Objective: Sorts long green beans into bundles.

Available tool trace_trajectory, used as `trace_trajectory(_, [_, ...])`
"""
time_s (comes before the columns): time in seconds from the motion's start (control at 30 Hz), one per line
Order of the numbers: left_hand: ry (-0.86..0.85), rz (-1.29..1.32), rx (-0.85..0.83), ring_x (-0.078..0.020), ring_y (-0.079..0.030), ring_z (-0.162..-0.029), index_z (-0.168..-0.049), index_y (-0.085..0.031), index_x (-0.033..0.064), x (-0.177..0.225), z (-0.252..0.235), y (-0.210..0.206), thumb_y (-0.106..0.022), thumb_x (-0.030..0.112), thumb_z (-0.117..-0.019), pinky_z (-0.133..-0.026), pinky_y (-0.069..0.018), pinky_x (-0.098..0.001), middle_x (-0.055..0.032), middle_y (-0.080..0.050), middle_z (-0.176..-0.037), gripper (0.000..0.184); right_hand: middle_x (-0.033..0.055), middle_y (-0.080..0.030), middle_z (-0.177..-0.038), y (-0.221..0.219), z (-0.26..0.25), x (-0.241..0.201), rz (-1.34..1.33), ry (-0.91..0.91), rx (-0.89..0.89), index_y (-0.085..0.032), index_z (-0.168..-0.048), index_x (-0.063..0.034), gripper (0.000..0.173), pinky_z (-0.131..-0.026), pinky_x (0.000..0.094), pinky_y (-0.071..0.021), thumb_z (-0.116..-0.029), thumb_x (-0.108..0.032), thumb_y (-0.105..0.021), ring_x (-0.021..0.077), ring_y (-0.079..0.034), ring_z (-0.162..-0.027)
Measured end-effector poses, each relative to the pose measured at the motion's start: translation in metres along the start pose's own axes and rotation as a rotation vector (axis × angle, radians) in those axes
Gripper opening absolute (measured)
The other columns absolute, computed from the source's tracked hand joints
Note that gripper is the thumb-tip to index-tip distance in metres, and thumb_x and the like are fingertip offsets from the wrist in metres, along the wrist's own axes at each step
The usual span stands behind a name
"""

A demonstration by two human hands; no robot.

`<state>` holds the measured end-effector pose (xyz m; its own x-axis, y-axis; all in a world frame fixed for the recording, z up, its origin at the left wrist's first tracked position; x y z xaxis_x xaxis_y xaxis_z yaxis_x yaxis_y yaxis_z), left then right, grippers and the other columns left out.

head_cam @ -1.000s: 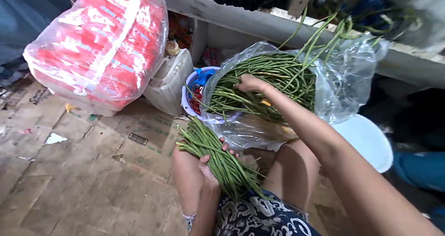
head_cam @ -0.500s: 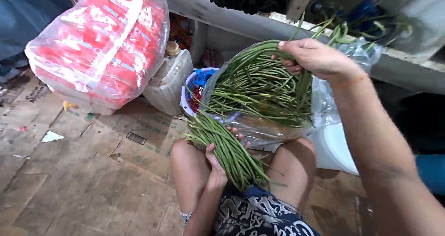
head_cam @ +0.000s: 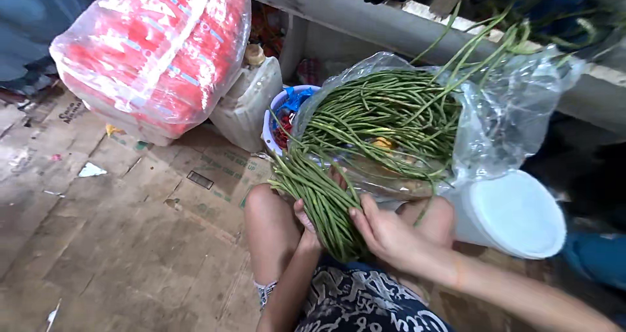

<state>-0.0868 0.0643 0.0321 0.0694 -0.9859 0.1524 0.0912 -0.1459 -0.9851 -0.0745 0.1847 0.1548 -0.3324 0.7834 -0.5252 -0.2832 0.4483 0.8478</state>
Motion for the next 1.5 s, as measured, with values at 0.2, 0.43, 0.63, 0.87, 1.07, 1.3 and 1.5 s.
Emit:
trace_trajectory(0.2, [0.391,0.248,-0.304,-0.0322,-0.064,-0.123,-0.144,-0.057,0.0085,-0.028,0.004,-0.002,-0.088,0.046,-0.0658,-0.105,-0.0503,-0.0552,-0.0129,-0.066,-0.134,0.092,0.0044,-0.06,-0.065,-0.028,0.03,-0.002,0.179,0.097,0.141,-0.062,-0.106,-0.0052,0.045,-0.038,0.0387,-0.0478,-0.1094,-0.042,-0.037,0.0208,-0.059,-0.045])
trace_trajectory(0.43, [0.374,0.344,-0.163,-0.0281,-0.072,-0.084,-0.122,-0.066,0.0032,-0.012,0.0,-0.018,-0.093,0.03,-0.0604,-0.078,-0.0611,-0.0434,-0.0121,-0.072,-0.096,0.072,0.0078,-0.066,-0.083,-0.019,0.023,-0.009,0.108,0.185,0.27,-0.067,-0.1,-0.0059,0.044,-0.054,0.035,-0.0561,-0.1056,-0.046,-0.051,0.0207,-0.068,-0.071])
trace_trajectory(0.63, [0.318,0.457,-0.278,-0.0317,-0.071,-0.09,-0.125,-0.061,0.0037,0.038,0.018,-0.021,-0.086,0.027,-0.0706,-0.083,-0.0594,-0.0516,-0.0125,-0.07,-0.103,0.064,0.0133,-0.069,-0.087,0.012,-0.045,0.042,0.046,0.035,0.016,-0.069,-0.097,-0.004,0.053,-0.068,0.051,-0.0564,-0.1077,-0.049,-0.043,0.0288,-0.07,-0.08])
trace_trajectory(0.87, [0.134,0.306,-0.422,-0.0257,-0.071,-0.101,-0.136,-0.06,0.008,0.091,0.023,-0.034,-0.094,0.021,-0.061,-0.09,-0.0589,-0.0447,-0.0092,-0.071,-0.113,0.084,0.0247,-0.065,-0.127,0.013,-0.164,0.147,0.126,-0.207,0.002,-0.058,-0.136,0.002,0.055,-0.099,0.0594,-0.052,-0.1041,-0.043,-0.057,0.041,-0.065,-0.117])
trace_trajectory(1.07, [0.101,0.256,-0.403,-0.0283,-0.069,-0.098,-0.138,-0.058,0.0096,0.088,0.022,-0.021,-0.095,0.028,-0.0605,-0.088,-0.0584,-0.0508,-0.0097,-0.069,-0.112,0.088,0.0282,-0.055,-0.134,-0.069,-0.164,0.104,0.415,0.136,-0.029,-0.038,-0.15,0.0081,0.056,-0.082,0.054,-0.0594,-0.0994,-0.003,-0.059,0.0434,-0.067,-0.104])
trace_trajectory(1.3, [0.206,0.328,-0.379,-0.0298,-0.07,-0.096,-0.139,-0.056,0.0096,0.075,0.018,-0.001,-0.096,0.025,-0.0566,-0.085,-0.0588,-0.0516,-0.0106,-0.069,-0.111,0.092,0.0257,-0.055,-0.141,-0.116,-0.136,0.118,0.567,0.352,-0.239,-0.028,-0.16,-0.0019,0.053,-0.098,0.0556,-0.051,-0.1124,-0.023,-0.037,0.043,-0.061,-0.121])
trace_trajectory(1.5, [0.198,0.321,-0.37,-0.0303,-0.07,-0.097,-0.14,-0.055,0.0118,0.069,0.019,-0.004,-0.095,0.027,-0.0583,-0.084,-0.0593,-0.0513,-0.0109,-0.068,-0.112,0.092,0.0353,-0.038,-0.154,-0.129,-0.096,0.104,0.637,0.344,-0.233,-0.024,-0.158,0.0082,0.059,-0.106,0.0596,-0.046,-0.1012,0.009,-0.043,0.0482,-0.05,-0.136])
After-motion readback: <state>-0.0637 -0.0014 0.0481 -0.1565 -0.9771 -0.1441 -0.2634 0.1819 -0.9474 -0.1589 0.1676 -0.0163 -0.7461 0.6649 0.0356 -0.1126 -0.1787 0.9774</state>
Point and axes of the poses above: each hand's wrist, its own z-axis away from the middle knuckle, its own y-axis out of the back of the hand, x = y × z, the point moved 8 cm from there along -z, towards the middle knuckle
